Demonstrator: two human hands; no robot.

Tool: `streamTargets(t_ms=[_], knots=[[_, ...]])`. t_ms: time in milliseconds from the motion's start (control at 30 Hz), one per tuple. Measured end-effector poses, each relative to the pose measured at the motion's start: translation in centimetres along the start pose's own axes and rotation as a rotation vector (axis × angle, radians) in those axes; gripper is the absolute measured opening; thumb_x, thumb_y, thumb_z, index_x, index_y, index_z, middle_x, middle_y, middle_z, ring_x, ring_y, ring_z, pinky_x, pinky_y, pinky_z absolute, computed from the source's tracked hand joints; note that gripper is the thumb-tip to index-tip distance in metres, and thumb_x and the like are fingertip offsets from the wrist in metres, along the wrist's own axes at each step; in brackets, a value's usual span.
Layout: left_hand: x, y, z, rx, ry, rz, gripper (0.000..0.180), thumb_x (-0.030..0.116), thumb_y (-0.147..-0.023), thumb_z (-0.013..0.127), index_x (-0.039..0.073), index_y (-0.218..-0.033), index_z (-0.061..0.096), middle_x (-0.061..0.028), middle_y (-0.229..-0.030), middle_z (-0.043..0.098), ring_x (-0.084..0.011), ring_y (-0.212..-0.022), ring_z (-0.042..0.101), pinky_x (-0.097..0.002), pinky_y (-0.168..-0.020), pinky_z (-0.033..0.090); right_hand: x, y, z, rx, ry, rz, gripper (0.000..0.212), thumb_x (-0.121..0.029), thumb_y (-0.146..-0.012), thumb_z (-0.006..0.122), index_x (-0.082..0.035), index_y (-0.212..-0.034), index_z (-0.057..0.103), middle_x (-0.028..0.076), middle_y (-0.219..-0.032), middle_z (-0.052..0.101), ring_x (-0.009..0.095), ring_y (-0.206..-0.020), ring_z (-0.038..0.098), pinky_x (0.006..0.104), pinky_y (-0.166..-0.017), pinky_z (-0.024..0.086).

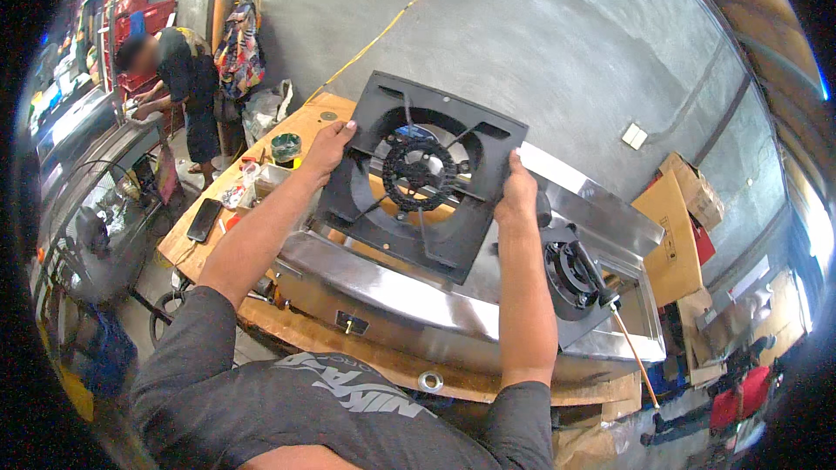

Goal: The person assembles a gas stove by placing burner grates and caps onto the cooktop, connecting copper gas lines to the burner valves, and tightening connections with wrenches. The person uses a rubber mallet to seat components and adjusts parts by hand.

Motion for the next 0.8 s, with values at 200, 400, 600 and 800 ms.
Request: streamTargets(t_ms=[200, 400, 600, 800], knots=[[-3.6, -1.0, -2.1, 0.027, -0.163, -0.135, 0.044, 0.037, -0.104, 0.055, -0.004, -0.116, 0.067, -0.0091, -0.103, 0.070, -0.0173, -0.089, 0.064, -0.0338, -0.084, 0.050, 4.4, -0.8, -0.8, -0.004, 0.035, 0.144, 0.042, -0.028, -0.108, 0.045, 0.004, -0.134, 0.054, 0.016, -0.133, 0.061, 0.031, -0.118, 0.061, 0.0491, -0.104, 0.047], [-4.3, 1.4, -1.5, 0.073, -0.247, -0.300, 0.044, 0.036, -0.103, 0.055, -0.003, -0.115, 0.068, -0.0117, -0.106, 0.071, -0.0198, -0.092, 0.064, -0.0349, -0.087, 0.049, 7.8, -1.6, -2.8, 0.001, 0.041, 0.262, 0.041, -0.024, -0.107, 0.045, 0.004, -0.137, 0.050, 0.017, -0.137, 0.057, 0.031, -0.123, 0.058, 0.0522, -0.108, 0.044], [-4.0, 0.6, -4.0, 0.124, -0.352, -0.227, 0.045, 0.037, -0.101, 0.058, -0.002, -0.121, 0.067, -0.0130, -0.113, 0.070, -0.0229, -0.101, 0.064, -0.0368, -0.092, 0.048, 9.1, -2.6, -2.3, -0.030, 0.040, 0.280, 0.039, -0.023, -0.107, 0.044, 0.003, -0.135, 0.052, 0.017, -0.137, 0.058, 0.030, -0.123, 0.057, 0.0501, -0.110, 0.042], [-2.4, 2.3, -3.3, 0.076, 0.108, -0.350, 0.033, 0.028, -0.101, 0.058, 0.001, -0.119, 0.064, -0.0103, -0.103, 0.070, -0.0203, -0.084, 0.068, -0.0342, -0.076, 0.056, 8.9, -3.6, -1.7, -0.078, 0.030, 0.224, 0.033, -0.014, -0.102, 0.048, 0.006, -0.128, 0.055, 0.018, -0.126, 0.062, 0.029, -0.110, 0.062, 0.0450, -0.100, 0.048]])
Point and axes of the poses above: each hand's wrist, its own y-axis away from the middle knuckle, its own z-axis out of the palm, x = y × z, the point moved 10 cm from there along -y, towards the middle knuckle
